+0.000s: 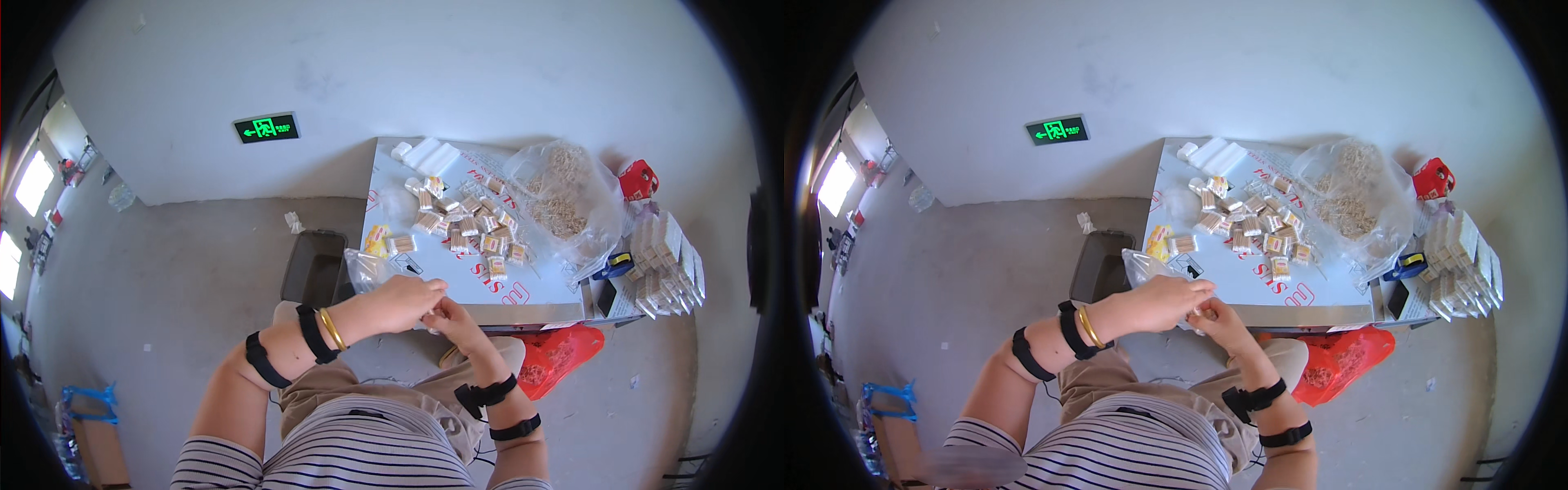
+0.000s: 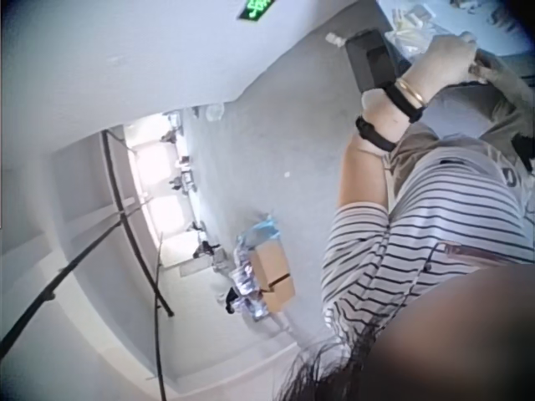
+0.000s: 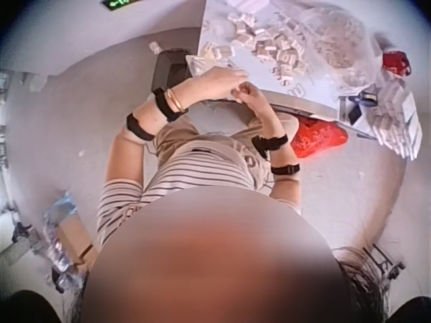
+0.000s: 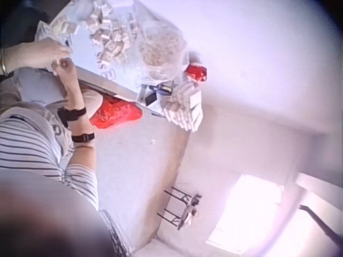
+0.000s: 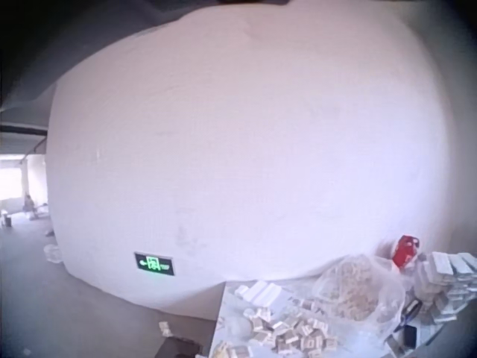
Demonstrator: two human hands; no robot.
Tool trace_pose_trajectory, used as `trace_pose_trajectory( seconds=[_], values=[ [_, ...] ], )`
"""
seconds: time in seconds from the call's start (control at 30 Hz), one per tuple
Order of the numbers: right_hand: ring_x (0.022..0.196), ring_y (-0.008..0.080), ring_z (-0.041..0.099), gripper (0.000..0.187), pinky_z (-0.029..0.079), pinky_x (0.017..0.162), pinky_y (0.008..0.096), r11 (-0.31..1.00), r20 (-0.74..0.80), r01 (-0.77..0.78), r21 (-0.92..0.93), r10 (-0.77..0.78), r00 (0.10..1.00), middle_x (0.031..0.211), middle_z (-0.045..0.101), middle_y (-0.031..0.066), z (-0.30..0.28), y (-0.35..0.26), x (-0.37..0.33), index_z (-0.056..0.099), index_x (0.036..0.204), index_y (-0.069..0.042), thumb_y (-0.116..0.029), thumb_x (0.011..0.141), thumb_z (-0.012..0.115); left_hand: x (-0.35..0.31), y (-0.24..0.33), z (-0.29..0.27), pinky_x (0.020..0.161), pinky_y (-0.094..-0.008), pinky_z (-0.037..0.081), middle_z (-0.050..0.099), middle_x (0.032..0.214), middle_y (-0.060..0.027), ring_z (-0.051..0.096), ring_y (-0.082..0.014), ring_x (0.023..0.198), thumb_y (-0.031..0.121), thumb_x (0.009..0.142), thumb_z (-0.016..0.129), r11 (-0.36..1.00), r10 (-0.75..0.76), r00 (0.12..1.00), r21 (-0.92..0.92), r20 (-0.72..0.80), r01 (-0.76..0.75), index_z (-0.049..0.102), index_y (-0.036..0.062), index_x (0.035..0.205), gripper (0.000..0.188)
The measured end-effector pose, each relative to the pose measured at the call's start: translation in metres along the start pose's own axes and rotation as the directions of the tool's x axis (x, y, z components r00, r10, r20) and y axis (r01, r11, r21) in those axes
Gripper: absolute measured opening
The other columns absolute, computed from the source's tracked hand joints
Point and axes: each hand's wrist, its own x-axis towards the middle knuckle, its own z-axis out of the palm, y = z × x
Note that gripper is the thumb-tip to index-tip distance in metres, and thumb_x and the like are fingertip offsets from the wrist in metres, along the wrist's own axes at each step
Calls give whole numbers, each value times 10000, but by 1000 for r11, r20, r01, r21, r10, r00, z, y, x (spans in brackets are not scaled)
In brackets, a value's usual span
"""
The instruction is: Packaging small rectangular items into plastic bags.
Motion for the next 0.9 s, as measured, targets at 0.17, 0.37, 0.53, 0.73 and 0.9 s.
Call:
trace_pose_trajectory(
  seconds=[0.17, 0.37, 0.53, 0.73, 0.9],
  values=[
    [1040, 281, 554, 303, 432, 899, 365, 514, 1, 434, -740, -644, 765, 1101, 587, 127, 50, -5, 17, 602, 1068, -62, -111, 774, 656, 14, 34, 16, 757, -426, 531, 551, 1239, -76, 628, -312, 929, 16, 773, 578, 987, 153, 980, 70, -129, -145, 542, 18, 1200, 429],
    [1096, 380, 486, 380, 442, 897, 415, 358, 69, 531, -768, -778, 624, 1134, 519, 166, 89, 10, 38, 564, 951, -41, -164, 634, 732, 24, 69, 37, 652, -449, 526, 557, 1000, -116, 647, -315, 744, 55, 794, 560, 938, 259, 907, -139, -332, -318, 554, 10, 986, 198],
    [1043, 343, 504, 349, 440, 871, 414, 683, -39, 364, -633, -499, 866, 1103, 528, 177, 79, 23, 40, 567, 962, -25, -227, 729, 732, 22, 88, 36, 753, -405, 521, 535, 1170, -95, 617, -298, 950, 20, 784, 583, 879, 195, 924, -358, -328, -313, 553, 22, 1120, 337],
    [1123, 256, 528, 516, 415, 986, 378, 533, -56, 172, 829, -228, 972, 1190, 584, 102, 75, 10, -7, 483, 1299, -42, -269, 866, 647, -30, 45, 9, 1027, -397, 351, 476, 1331, -146, 459, -311, 1224, 197, 859, 657, 926, -91, 733, -328, -674, -187, 503, 39, 1257, 455],
    [1156, 232, 518, 557, 412, 1004, 378, 576, 59, 79, 814, -216, 975, 1231, 557, 115, 57, 15, -5, 469, 1304, -14, -254, 839, 662, -65, -50, 73, 1075, -403, 296, 365, 1421, -184, 358, -309, 1324, 432, 928, 569, 684, -657, 460, -729, -598, 31, 375, 53, 1382, 623]
  ],
)
